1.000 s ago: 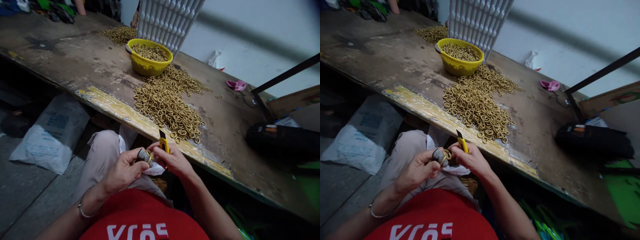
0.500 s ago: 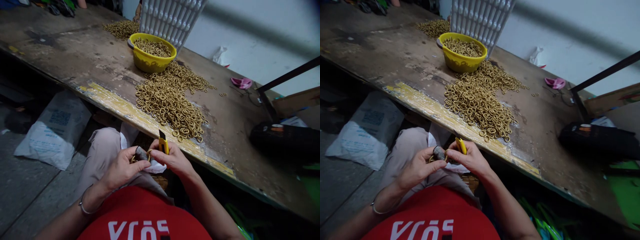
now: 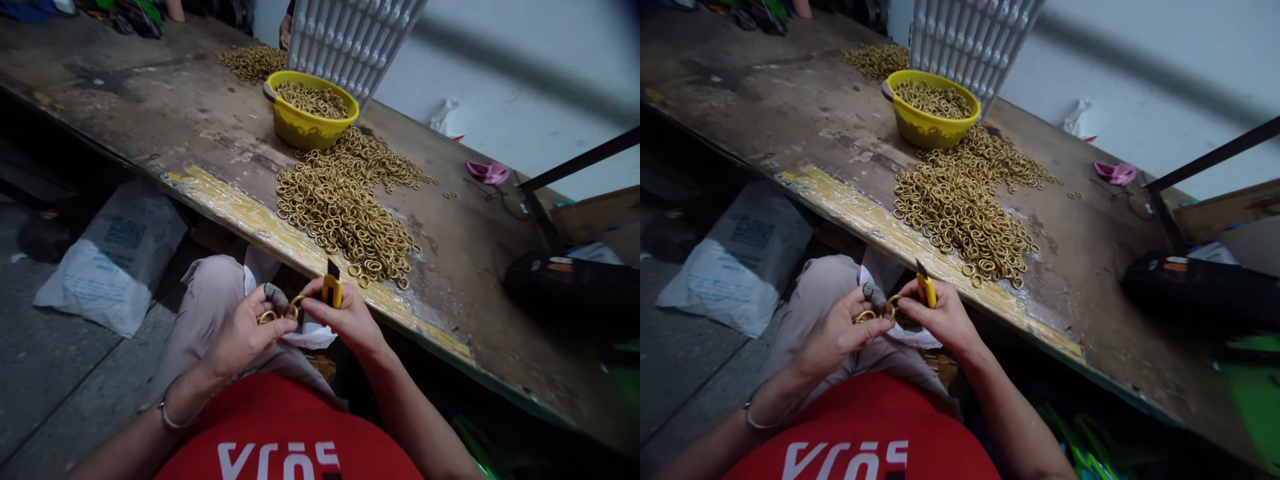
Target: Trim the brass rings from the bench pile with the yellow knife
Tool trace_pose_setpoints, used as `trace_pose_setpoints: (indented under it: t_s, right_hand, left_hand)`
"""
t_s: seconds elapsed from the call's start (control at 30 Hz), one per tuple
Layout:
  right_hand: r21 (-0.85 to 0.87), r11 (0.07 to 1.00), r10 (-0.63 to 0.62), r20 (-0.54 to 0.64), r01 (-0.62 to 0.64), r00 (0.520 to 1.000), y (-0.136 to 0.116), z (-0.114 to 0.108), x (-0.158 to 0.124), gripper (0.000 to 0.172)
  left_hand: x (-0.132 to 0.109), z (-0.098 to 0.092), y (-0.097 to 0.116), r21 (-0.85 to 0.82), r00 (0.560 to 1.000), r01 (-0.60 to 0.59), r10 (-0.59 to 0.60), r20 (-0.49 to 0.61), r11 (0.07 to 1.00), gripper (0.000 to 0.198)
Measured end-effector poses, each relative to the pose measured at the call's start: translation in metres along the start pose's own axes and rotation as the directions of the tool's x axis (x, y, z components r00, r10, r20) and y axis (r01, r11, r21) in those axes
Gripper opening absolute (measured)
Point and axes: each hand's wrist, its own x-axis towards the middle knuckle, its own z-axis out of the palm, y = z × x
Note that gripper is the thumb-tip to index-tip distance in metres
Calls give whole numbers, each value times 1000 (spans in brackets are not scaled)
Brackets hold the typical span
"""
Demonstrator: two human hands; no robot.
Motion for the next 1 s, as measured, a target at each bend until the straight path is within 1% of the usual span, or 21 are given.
trace_pose_setpoints:
  t_s: [0.07,0.17,0.23,0.3,0.43,0.63,0.77,0.9,1.0]
  right_hand:
    - [159,986,52,-44,-44,998,8,6,-1,20]
    - [405,912,119,-97,-70,988,20,16,-2,22]
    - [487,871,144,-120,-68,982,27,23,-4,22]
    - [515,855,151,-138,-59,979,32,29,-6,21]
    - [479,877,122,-191,-16,974,36,34,-8,19]
    - [258,965,24,-289,54,957,25,32,-9,22]
    - [186,977,-47,-304,108,952,24,30,-11,22]
    - [179,978,-51,-283,105,958,28,29,-14,21]
    - [157,983,-47,-258,90,965,28,28,-17,22]
  left_hand:
    - [0,2,1,-112,999,41,-41,10,993,33]
    - [2,5,3,-193,998,58,-51,45,979,32]
    - [3,5,3,-223,997,63,-49,66,973,29]
    - [4,4,2,-263,995,71,-52,80,962,28]
    - [5,3,-2,-332,992,102,-73,99,938,24]
    - [3,5,0,-375,985,147,-101,141,915,24]
    - [2,10,1,-358,989,116,-76,123,927,28]
    - [1,13,-1,-303,995,90,-71,72,949,23]
    - [2,12,0,-286,993,99,-78,85,953,23]
